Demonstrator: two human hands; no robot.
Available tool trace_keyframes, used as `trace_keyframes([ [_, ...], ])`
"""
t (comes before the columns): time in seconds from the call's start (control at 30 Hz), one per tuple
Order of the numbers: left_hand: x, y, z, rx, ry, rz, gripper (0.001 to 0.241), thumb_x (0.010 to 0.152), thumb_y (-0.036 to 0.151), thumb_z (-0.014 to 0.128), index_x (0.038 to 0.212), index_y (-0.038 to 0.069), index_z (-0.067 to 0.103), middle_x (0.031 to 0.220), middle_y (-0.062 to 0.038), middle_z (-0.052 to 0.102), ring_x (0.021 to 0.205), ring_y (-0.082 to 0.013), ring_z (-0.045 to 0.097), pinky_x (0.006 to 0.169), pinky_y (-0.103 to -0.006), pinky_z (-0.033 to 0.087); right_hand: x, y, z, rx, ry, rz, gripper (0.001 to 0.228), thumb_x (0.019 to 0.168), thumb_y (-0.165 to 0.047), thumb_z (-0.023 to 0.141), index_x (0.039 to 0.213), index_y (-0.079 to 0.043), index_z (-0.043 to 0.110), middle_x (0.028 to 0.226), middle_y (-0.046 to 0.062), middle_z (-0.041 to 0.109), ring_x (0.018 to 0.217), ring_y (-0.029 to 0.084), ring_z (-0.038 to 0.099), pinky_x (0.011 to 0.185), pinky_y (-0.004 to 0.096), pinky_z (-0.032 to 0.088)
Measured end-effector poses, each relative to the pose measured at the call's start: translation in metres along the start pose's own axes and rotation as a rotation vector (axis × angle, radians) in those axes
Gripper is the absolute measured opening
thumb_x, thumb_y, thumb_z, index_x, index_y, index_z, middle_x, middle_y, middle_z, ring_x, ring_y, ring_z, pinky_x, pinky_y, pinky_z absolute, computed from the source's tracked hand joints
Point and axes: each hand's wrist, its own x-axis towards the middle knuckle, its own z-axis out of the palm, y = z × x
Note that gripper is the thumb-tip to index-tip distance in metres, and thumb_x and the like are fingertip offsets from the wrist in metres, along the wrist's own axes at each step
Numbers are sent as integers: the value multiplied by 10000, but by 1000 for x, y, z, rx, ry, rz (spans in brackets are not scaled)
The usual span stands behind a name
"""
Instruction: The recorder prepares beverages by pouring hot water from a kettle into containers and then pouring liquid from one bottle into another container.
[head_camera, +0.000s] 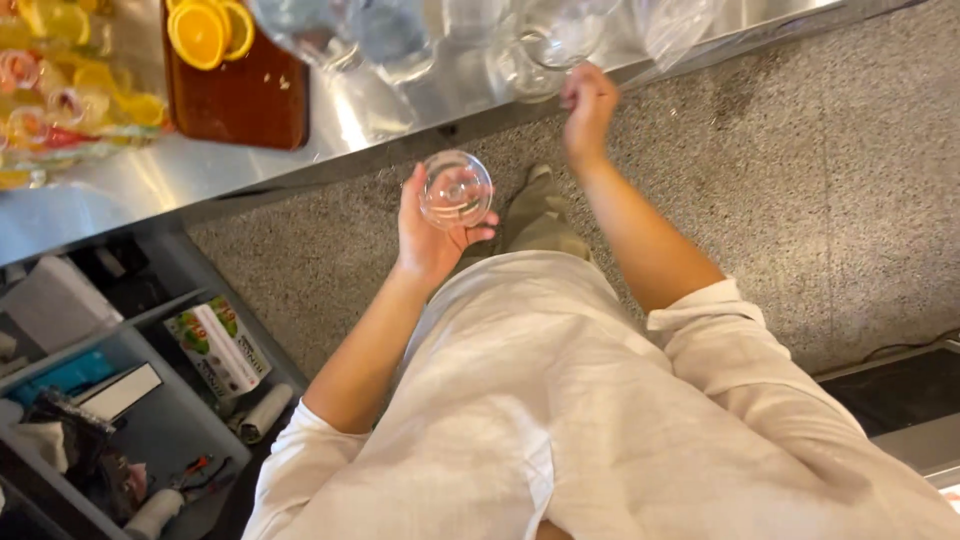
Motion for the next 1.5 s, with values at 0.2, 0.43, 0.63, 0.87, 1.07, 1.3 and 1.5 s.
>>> trace_keyframes([
  [0.2, 54, -33, 24, 42, 29, -14, 649, 1001, 670, 369, 1241, 103, 575, 1100, -124, 676, 823, -266, 668, 725, -406, 558, 5, -11, 3, 11, -262, 68, 275, 1074, -265, 545, 857, -95, 555, 761, -35, 497, 726, 88, 478, 671, 267, 414],
  [0.43, 134, -82, 23, 122, 76, -56, 657, 1027, 689, 382, 1217, 93, 583, 1067, -106, 671, 823, -234, 657, 737, -396, 538, 2, -97, -53, -343, -374, -197, 398, 1051, -305, 661, 1312, -52, 499, 1257, 107, 549, 1196, 231, 553, 1088, 389, 440],
  [0.63, 216, -133, 46, 242, 153, -208, 710, 965, 743, 384, 1203, 104, 584, 1138, -84, 686, 1010, -222, 684, 853, -392, 568, 27, -141, -121, -445, -752, -69, 799, 876, -340, 812, 1492, -21, 414, 1473, 198, 471, 1381, 322, 494, 1127, 431, 442],
  [0.87, 283, -154, 115, 395, 25, -325, 794, 882, 774, 376, 1402, 180, 463, 1349, -95, 623, 1117, -272, 637, 918, -489, 528, 63, -103, -194, -487, -382, 117, 829, 781, -179, 940, 1462, -64, 481, 1421, 110, 583, 1270, 268, 633, 1072, 369, 533],
  [1.07, 300, -166, 104, 536, 85, -361, 811, 908, 750, 406, 1442, 142, 468, 1402, -96, 566, 1144, -272, 644, 962, -479, 508, 160, -55, -231, -615, -69, 6, 751, 853, -181, 969, 1435, -52, 512, 1366, 122, 565, 1274, 261, 615, 1064, 361, 543],
  [1.3, 295, -159, 105, 467, 154, -320, 738, 938, 713, 402, 1364, 129, 550, 1348, -85, 602, 1086, -259, 655, 949, -461, 505, 190, -33, -219, -695, -90, -40, 895, 830, -200, 1016, 1517, -67, 458, 1428, 147, 562, 1350, 279, 581, 1154, 391, 484],
  [1.5, 289, -154, 94, 432, 156, -282, 656, 967, 668, 426, 1319, 130, 553, 1291, -85, 622, 1043, -253, 653, 931, -454, 498, 172, -56, -214, -690, -81, -33, 1261, 762, -171, 1041, 1652, -100, 150, 1479, 179, 444, 1378, 315, 512, 1181, 434, 449],
])
